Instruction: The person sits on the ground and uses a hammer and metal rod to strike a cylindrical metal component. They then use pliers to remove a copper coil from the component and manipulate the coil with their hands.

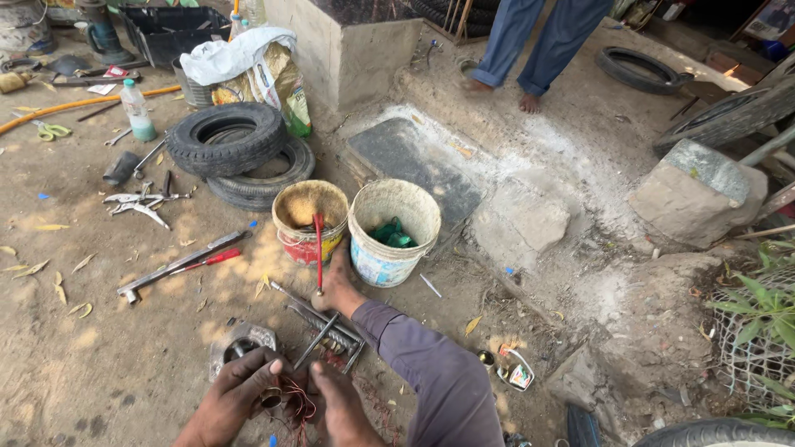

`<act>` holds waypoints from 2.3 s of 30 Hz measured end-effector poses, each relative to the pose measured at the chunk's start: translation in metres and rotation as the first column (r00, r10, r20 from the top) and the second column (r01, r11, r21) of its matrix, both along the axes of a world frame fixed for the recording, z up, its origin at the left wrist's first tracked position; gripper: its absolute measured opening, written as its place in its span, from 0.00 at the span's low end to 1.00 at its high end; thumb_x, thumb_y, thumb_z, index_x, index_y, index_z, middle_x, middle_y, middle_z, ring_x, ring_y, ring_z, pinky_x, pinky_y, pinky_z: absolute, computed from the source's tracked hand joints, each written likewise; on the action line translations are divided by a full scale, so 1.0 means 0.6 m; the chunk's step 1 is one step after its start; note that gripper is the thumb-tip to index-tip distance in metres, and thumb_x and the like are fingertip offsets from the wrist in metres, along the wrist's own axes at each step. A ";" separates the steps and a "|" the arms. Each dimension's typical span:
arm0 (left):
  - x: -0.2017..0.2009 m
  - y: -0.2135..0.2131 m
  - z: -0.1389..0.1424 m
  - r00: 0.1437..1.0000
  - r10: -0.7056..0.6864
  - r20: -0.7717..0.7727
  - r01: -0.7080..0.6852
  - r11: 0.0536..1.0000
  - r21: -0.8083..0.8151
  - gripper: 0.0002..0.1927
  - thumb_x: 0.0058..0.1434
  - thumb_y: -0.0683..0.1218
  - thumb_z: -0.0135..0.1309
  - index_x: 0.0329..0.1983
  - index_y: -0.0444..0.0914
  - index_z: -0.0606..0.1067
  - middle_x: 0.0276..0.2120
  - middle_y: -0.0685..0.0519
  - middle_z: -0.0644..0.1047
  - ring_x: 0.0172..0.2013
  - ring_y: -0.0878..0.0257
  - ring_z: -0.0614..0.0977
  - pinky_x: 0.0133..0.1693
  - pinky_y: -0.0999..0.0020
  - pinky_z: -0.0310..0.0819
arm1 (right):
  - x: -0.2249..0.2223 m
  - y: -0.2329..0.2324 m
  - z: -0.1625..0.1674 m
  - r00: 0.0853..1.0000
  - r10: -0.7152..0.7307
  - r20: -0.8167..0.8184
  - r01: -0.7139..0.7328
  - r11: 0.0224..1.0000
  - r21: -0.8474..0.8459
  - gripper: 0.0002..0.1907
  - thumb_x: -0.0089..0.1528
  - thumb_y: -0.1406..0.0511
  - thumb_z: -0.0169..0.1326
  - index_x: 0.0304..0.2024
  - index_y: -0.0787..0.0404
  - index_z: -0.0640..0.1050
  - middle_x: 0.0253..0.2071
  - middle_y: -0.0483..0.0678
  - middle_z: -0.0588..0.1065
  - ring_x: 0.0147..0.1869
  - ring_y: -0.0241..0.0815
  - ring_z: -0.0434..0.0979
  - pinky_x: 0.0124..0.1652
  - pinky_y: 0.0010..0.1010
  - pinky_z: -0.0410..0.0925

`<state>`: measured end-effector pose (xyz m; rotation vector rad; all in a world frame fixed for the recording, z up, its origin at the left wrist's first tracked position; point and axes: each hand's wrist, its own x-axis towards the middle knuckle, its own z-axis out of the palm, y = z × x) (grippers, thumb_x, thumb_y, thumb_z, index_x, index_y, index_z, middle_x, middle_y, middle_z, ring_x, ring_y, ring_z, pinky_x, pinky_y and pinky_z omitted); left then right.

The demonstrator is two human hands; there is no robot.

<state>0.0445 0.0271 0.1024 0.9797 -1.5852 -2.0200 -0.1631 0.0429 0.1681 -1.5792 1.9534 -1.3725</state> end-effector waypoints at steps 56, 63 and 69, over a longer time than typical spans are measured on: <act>0.032 0.028 0.014 0.962 -0.212 -0.174 0.133 0.915 -0.381 0.19 0.71 0.58 0.54 0.44 0.37 0.72 0.34 0.58 0.72 0.37 0.70 0.72 0.40 0.70 0.70 | 0.095 0.215 -0.140 0.249 0.130 0.960 -0.218 0.973 -0.075 0.08 0.64 0.71 0.51 0.45 0.68 0.77 0.37 0.46 0.75 0.38 0.37 0.73 0.38 0.29 0.66; 0.033 0.041 0.023 0.973 -0.151 -0.176 0.115 0.973 -0.201 0.20 0.75 0.59 0.44 0.46 0.38 0.73 0.35 0.60 0.70 0.39 0.71 0.70 0.43 0.73 0.69 | 0.112 0.220 -0.117 -0.105 0.087 0.991 -0.220 0.969 -0.108 0.09 0.64 0.66 0.55 0.44 0.66 0.76 0.32 0.45 0.74 0.36 0.41 0.75 0.37 0.36 0.70; 0.023 0.043 0.022 0.999 0.004 -0.047 -0.006 0.999 -0.035 0.15 0.69 0.59 0.47 0.48 0.46 0.72 0.35 0.62 0.72 0.38 0.74 0.72 0.39 0.75 0.69 | 0.108 0.210 -0.129 0.627 0.236 0.743 -0.158 0.972 -0.176 0.09 0.66 0.70 0.60 0.47 0.60 0.75 0.40 0.41 0.75 0.42 0.28 0.72 0.42 0.21 0.68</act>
